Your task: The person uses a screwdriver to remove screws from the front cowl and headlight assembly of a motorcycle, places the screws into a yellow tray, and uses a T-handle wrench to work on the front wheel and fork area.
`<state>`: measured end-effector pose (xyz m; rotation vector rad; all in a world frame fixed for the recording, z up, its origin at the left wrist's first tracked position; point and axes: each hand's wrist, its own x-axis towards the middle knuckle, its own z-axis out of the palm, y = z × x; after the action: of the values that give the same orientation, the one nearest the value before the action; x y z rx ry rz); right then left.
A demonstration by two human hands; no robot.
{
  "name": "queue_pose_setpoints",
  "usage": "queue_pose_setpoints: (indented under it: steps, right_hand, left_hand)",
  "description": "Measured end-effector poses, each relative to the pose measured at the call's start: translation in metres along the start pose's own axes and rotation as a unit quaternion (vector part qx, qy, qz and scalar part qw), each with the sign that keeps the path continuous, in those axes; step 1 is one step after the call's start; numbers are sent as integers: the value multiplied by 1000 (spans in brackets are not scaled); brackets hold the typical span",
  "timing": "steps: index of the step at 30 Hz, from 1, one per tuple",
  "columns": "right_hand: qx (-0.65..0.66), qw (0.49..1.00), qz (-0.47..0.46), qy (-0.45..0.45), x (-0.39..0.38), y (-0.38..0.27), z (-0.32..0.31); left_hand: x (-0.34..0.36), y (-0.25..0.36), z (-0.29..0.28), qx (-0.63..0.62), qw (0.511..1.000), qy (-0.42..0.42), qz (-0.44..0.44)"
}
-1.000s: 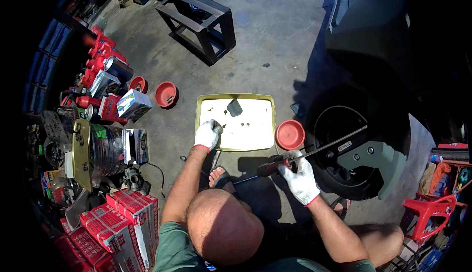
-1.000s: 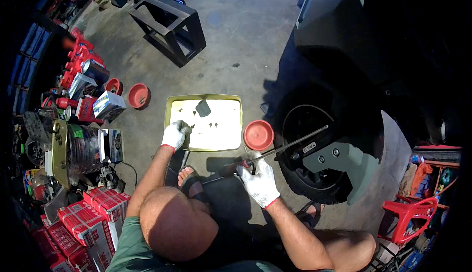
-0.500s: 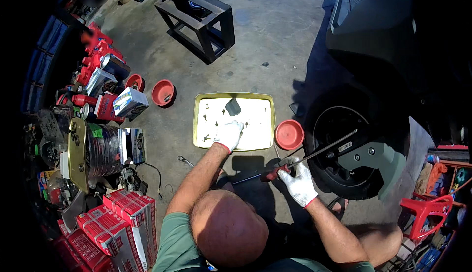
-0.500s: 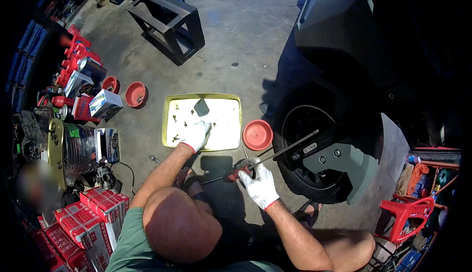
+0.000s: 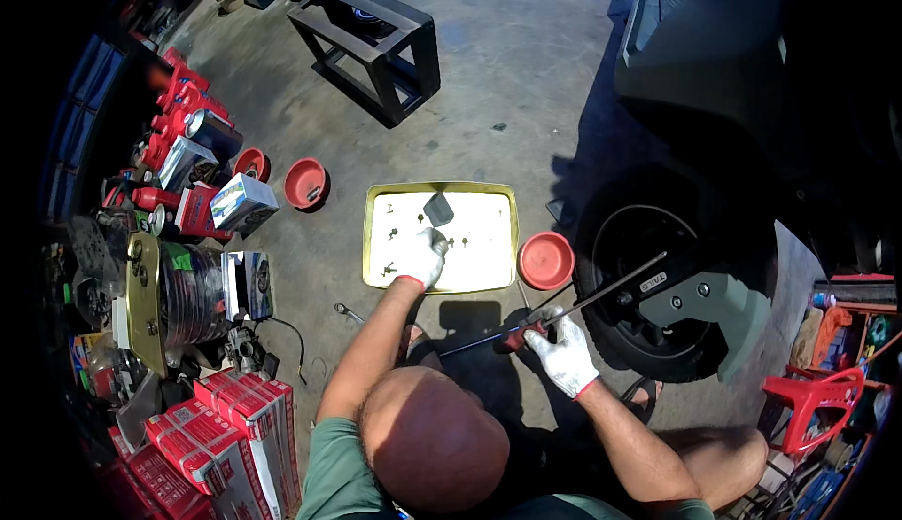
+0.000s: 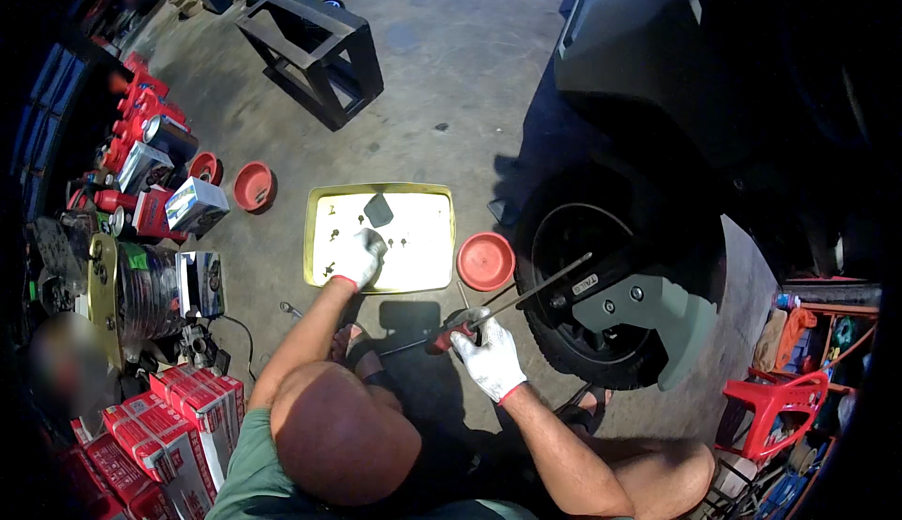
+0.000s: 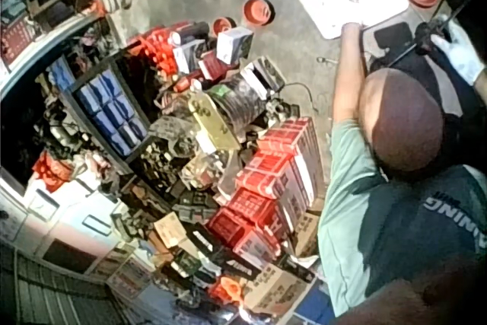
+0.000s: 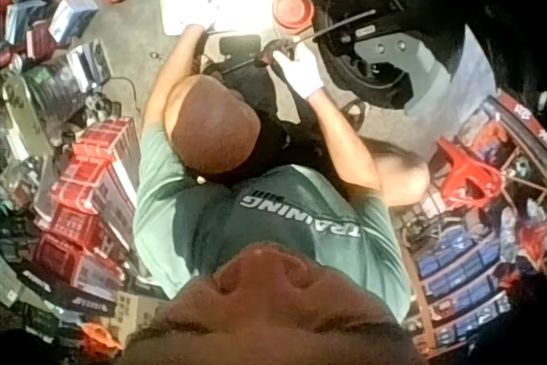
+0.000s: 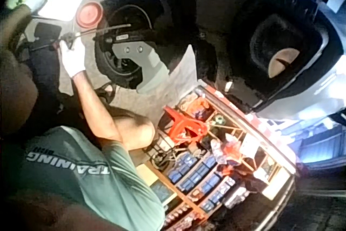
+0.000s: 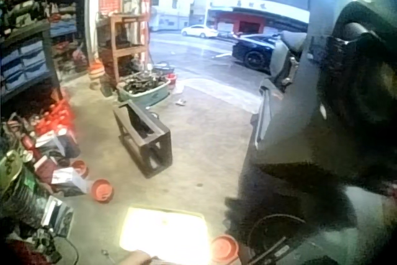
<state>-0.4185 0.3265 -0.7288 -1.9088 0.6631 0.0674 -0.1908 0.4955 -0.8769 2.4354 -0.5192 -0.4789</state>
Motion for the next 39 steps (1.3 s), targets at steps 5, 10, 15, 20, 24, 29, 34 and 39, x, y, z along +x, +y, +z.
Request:
queue_pose_setpoints:
  steps: [5,10,15,20,24,29,34,39]
  right_hand:
    - [13,1000,15,-8,1,7,-1]
    - [-28,999,11,-11,0,15,1]
    - [-39,999,15,-5,-7,6,0]
    - [-43,998,51,-17,-9,13,4]
    - [-64,996,55,-26,-10,17,3]
    - [-41,996,79,-19,-7,18,-4]
    - [-43,997,55,-13,-7,11,-3]
    - [-57,997,57,-16,-10,16,0]
  left_hand:
    - [6,-1,-2,-600,770,-88,-201]
    - [28,-4,9,-407,896,-88,-152]
    - [34,40,17,89,994,-33,-46]
    - [47,34,33,121,991,-49,-13]
    - [50,31,33,21,999,-15,-36]
    - [39,19,4,-435,875,-88,-196]
    - [26,20,-4,-238,963,-69,-102]
    - [27,38,10,114,989,-77,63]
